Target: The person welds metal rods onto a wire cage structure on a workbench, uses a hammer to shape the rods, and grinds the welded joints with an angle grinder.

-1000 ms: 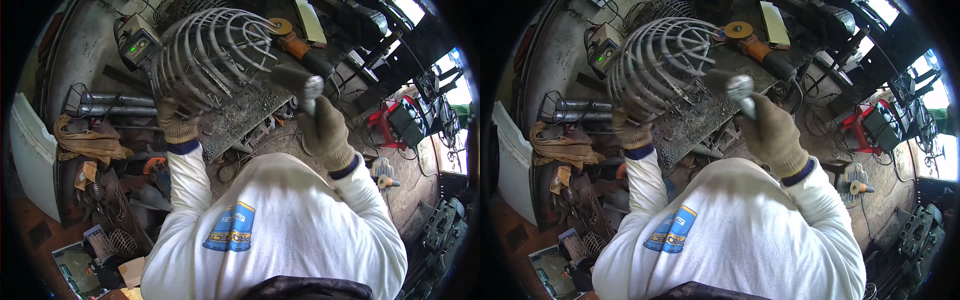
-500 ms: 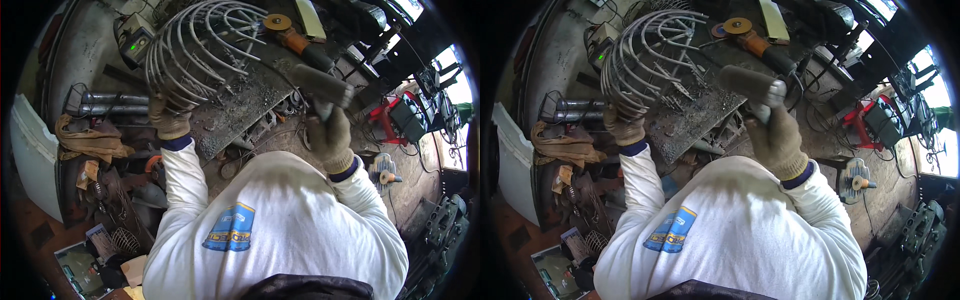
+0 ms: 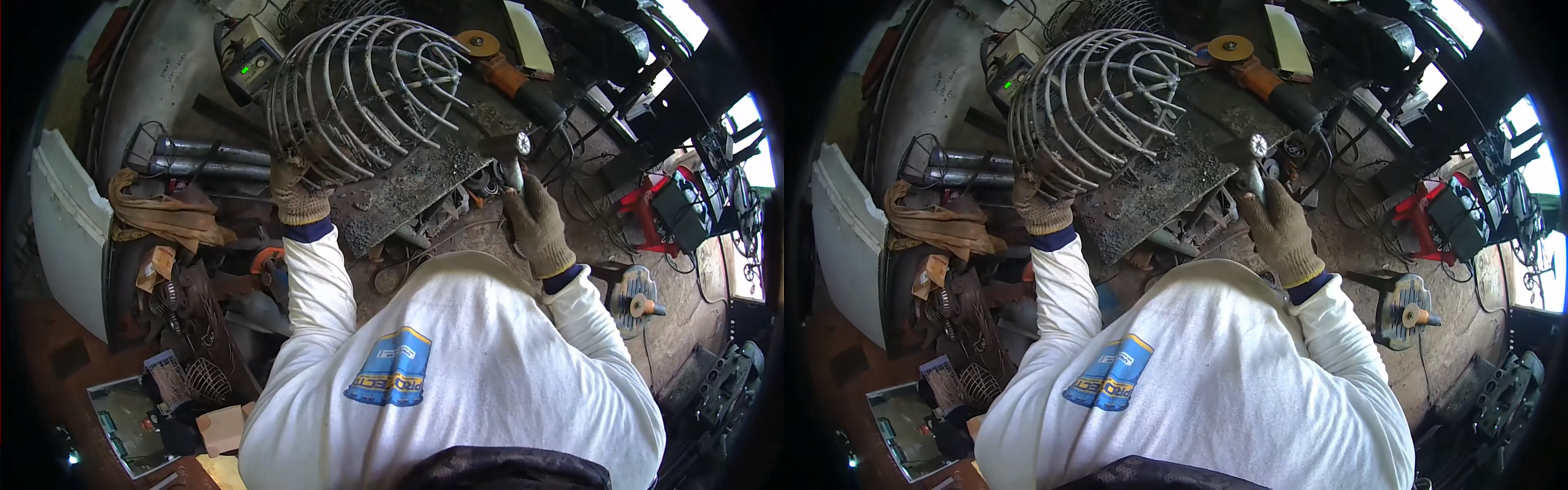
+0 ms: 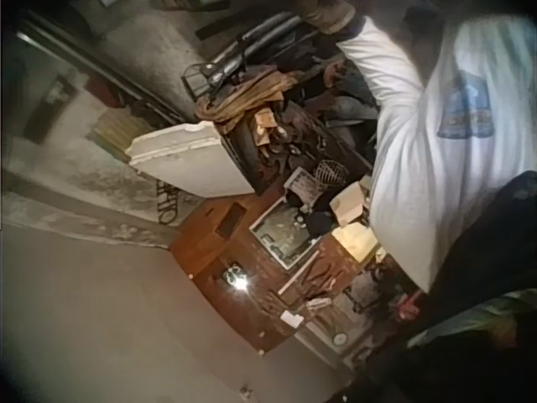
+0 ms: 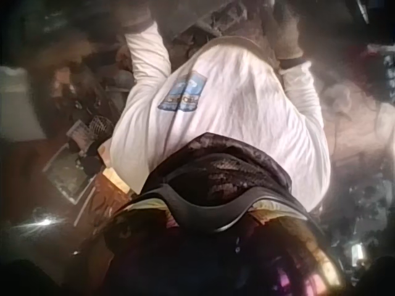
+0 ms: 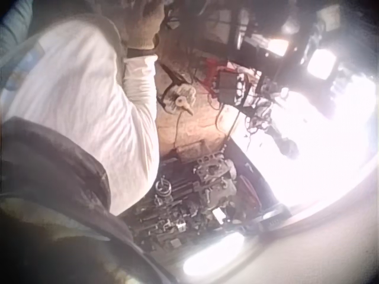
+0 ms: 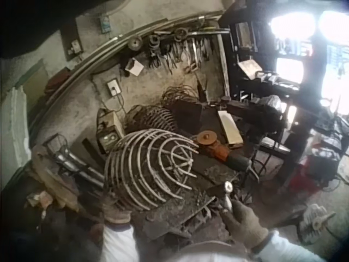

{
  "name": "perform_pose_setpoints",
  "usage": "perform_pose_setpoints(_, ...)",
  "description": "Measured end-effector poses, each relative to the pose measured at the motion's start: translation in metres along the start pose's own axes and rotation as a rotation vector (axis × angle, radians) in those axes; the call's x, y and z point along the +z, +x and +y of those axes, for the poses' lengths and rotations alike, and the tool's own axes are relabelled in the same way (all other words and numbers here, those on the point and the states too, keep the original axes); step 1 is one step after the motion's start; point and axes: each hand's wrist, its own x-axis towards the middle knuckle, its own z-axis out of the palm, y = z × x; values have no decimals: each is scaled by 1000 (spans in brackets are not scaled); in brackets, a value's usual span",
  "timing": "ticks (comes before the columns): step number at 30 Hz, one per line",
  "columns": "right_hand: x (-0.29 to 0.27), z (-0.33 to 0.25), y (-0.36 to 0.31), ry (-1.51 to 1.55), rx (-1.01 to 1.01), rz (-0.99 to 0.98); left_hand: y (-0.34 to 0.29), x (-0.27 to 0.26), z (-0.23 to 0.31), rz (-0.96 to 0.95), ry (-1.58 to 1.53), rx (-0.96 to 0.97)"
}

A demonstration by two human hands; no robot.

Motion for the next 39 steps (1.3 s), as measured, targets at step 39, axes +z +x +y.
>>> perform_pose_setpoints(39,44,-13,85,-1002,-327,171,-43,-40,15,262,30,139)
